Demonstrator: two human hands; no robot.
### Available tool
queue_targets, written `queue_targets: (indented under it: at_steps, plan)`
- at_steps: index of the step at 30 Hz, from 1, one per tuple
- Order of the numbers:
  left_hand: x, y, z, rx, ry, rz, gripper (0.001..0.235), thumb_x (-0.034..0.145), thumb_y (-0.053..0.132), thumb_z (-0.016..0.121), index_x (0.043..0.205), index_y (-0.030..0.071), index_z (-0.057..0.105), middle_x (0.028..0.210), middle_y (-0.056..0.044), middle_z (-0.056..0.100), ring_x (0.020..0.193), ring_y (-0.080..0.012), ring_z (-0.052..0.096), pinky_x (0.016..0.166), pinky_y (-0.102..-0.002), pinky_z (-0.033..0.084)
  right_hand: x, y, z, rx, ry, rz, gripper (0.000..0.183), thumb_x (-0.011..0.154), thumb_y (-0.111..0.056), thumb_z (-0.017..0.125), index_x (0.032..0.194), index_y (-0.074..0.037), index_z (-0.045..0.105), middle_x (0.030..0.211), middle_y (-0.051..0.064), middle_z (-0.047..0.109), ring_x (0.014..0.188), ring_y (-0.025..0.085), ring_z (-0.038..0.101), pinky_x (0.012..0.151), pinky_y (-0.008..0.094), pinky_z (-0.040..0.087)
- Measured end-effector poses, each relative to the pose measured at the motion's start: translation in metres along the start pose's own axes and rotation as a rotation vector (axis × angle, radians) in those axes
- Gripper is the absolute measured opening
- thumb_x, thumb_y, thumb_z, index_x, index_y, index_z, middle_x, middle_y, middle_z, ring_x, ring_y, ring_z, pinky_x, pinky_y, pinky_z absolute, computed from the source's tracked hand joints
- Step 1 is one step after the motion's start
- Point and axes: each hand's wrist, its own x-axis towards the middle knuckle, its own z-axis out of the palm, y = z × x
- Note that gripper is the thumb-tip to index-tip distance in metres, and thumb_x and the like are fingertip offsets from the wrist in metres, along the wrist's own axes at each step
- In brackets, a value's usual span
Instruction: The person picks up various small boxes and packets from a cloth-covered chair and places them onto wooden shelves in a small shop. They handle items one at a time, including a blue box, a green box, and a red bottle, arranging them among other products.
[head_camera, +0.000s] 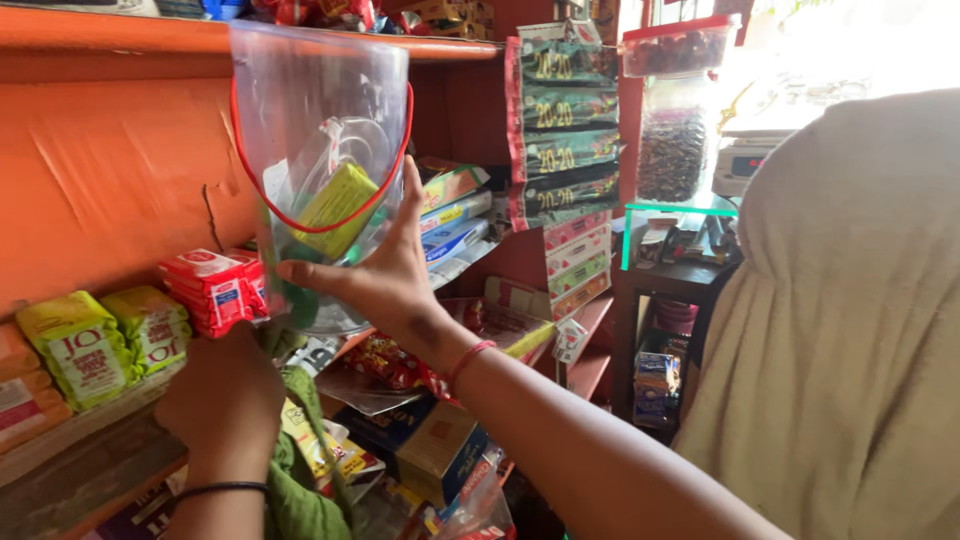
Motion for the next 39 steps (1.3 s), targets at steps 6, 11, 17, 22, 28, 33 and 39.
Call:
queue_targets:
  at_steps: [6,11,17,22,28,33,39]
  plan:
    - [0.0,-0.006,0.01,-0.02,0.017,-0.025,0.033,0.099,0.03,0.051,0.122,0.014,0.069,0.12,-0.02,0.066,0.101,-0.0431,0.072,0.076,-0.059,0.057,-0.016,0.011,0.029,0.039,0.077,-0.006,0.152,0.06,-0.041,0.097,0.169,-0.007,-0.003,0.166,0.025,0.027,0.156,0.035,0.033,0.128,0.045,0.033]
    - [0.002,-0.002,0.0,-0.047,-0.053,-0.074,0.036,0.1,0.037,0.051,0.12,0.015,0.07,0.123,-0.021,0.064,0.103,-0.0446,0.071,0.079,-0.059,0.056,-0.025,0.02,0.032,-0.047,0.096,0.037,0.15,0.057,-0.04,0.098,0.169,-0.008,0.002,0.164,0.024,0.03,0.152,0.036,0.037,0.126,0.046,0.036]
    - [-0.009,0.0,-0.004,-0.014,0.006,-0.022,0.032,0.104,0.027,0.047,0.127,0.02,0.07,0.118,-0.021,0.067,0.098,-0.044,0.073,0.076,-0.057,0.058,0.004,0.028,0.039,-0.192,-0.02,0.279,0.161,0.044,-0.044,0.099,0.167,-0.016,-0.002,0.157,0.025,0.032,0.144,0.041,0.039,0.118,0.05,0.038]
    - [-0.013,-0.005,-0.003,-0.062,0.019,0.001,0.038,0.097,0.021,0.051,0.129,0.026,0.07,0.122,-0.017,0.066,0.099,-0.0421,0.072,0.078,-0.056,0.058,0.012,0.044,0.05,-0.234,-0.166,0.308,0.167,0.043,-0.046,0.099,0.168,-0.019,-0.008,0.157,0.027,0.029,0.146,0.043,0.034,0.118,0.053,0.034]
    - [-0.007,-0.012,-0.005,-0.107,-0.001,-0.037,0.041,0.084,0.032,0.071,0.125,0.031,0.072,0.117,-0.015,0.07,0.105,-0.039,0.069,0.082,-0.052,0.057,0.006,0.071,0.045,-0.234,-0.165,0.22,0.164,0.046,-0.049,0.1,0.166,-0.016,-0.006,0.159,0.029,0.026,0.148,0.044,0.03,0.119,0.054,0.031]
    - [-0.01,-0.02,-0.009,-0.273,0.048,-0.038,0.042,0.082,0.028,0.074,0.123,0.032,0.075,0.1,-0.015,0.074,0.095,-0.0397,0.071,0.08,-0.052,0.057,0.002,0.083,0.051,-0.248,-0.118,0.208,0.163,0.046,-0.053,0.097,0.167,-0.016,-0.006,0.158,0.033,0.028,0.147,0.047,0.034,0.119,0.053,0.034]
    - [-0.05,-0.012,0.01,-0.543,0.577,0.089,0.034,0.084,0.018,0.079,0.117,0.02,0.078,0.097,-0.019,0.069,0.09,-0.0401,0.069,0.079,-0.049,0.055,-0.005,0.091,0.051,-0.282,-0.185,0.243,0.159,0.058,-0.059,0.092,0.165,-0.012,-0.016,0.159,0.036,0.023,0.147,0.049,0.029,0.118,0.053,0.031]
